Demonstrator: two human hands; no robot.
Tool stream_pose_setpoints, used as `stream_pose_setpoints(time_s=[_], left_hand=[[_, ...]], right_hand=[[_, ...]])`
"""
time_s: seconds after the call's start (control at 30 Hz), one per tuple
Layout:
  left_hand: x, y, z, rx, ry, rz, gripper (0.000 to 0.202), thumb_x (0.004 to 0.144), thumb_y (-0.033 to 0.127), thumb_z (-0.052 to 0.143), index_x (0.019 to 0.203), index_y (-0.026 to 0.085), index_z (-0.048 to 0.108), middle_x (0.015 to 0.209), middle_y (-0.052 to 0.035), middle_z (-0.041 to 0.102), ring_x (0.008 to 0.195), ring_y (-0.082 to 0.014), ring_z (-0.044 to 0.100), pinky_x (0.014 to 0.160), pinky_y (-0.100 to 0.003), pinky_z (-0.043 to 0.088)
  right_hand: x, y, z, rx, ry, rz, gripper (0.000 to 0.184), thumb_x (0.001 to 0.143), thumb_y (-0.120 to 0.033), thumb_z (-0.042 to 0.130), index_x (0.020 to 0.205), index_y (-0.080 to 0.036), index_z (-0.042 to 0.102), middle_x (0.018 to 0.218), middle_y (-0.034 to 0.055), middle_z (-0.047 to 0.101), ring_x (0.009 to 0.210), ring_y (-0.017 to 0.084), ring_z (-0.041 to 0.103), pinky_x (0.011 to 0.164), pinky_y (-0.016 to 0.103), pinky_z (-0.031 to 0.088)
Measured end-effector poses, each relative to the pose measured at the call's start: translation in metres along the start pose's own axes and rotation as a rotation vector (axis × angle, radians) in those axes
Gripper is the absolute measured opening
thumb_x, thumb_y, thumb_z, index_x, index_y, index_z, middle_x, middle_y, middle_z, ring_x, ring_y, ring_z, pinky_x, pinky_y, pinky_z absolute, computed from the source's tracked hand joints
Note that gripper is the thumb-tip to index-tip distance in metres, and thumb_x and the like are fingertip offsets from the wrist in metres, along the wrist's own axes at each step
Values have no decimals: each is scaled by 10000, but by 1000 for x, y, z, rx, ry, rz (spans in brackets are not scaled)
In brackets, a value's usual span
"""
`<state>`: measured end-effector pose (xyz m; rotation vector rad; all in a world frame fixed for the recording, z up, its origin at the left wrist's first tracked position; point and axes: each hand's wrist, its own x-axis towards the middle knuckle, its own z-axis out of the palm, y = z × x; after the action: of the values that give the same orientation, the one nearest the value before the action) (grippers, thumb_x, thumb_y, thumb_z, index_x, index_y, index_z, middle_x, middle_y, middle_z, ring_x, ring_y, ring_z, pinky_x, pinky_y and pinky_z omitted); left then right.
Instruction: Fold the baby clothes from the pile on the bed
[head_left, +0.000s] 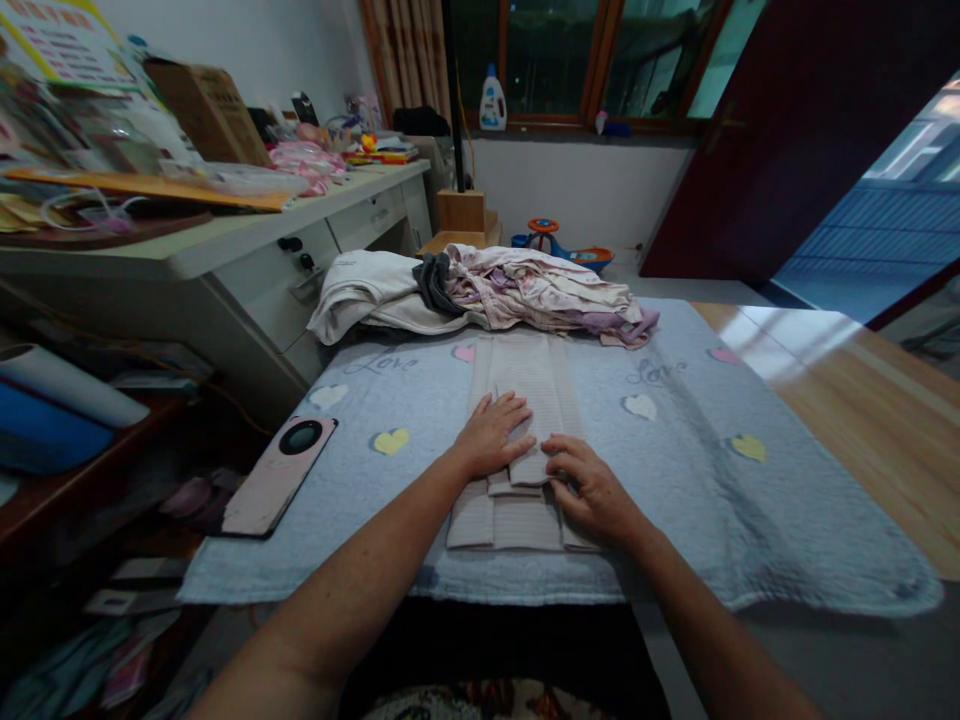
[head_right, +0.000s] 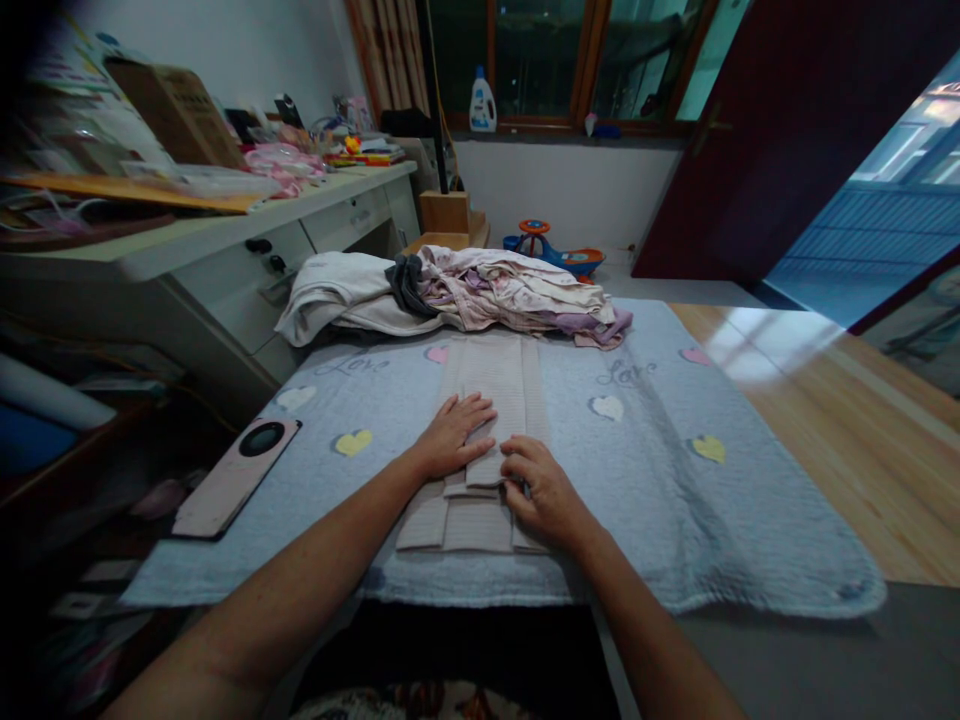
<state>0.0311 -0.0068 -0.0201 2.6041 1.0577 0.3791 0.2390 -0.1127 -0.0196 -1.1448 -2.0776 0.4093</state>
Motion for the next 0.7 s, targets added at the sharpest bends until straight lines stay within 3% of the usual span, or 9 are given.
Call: stream_pose_setpoints(time_s=[0.2,0.37,0.43,0.53,0.7], left_hand=[[-1,0,-1,32,-23,13,629,940,581,512,1442,203,497,1570,-111,418,1497,-293,266,1217,-565,138],[-3,6,-2,85,-63,10,680,921,634,505,1456,215,485,1594,-127,369,1501,-337,241,1206,-599,137],[-4,9,-2,101,-81,10,742,901,686,492,1470,212,468,1606,-146,340,1505,-363,219,1200,-611,140],[-7,13,-3,124,-87,28,810,883,730,474,1489,194,436,1611,-179,312,1512,-372,192,1201,-612,124],[-11,18,-3,123,-94,105,765,916,671,458,1498,176,409,1604,-168,333,1511,-327,218,1223,-545,127]], right_hand=[[-1,-4,-5,-69,-67,-30,83,847,-167,597,898,-212,644,1262,126,618,1275,271,514,1074,497,425],[16,6,-10,-117,-67,-21,117,927,-210,533,882,-211,641,1080,98,695,1076,232,624,990,446,479],[29,16,-9,-179,-46,12,160,937,-184,489,941,-202,648,1072,103,702,1046,226,638,980,429,486],[50,39,-4,-284,-47,70,254,932,-173,469,1121,-173,638,1231,139,666,1178,239,600,1051,425,453],[89,77,7,-397,-113,171,454,922,-141,409,1361,-124,525,1427,173,557,1334,243,500,1121,436,389]])
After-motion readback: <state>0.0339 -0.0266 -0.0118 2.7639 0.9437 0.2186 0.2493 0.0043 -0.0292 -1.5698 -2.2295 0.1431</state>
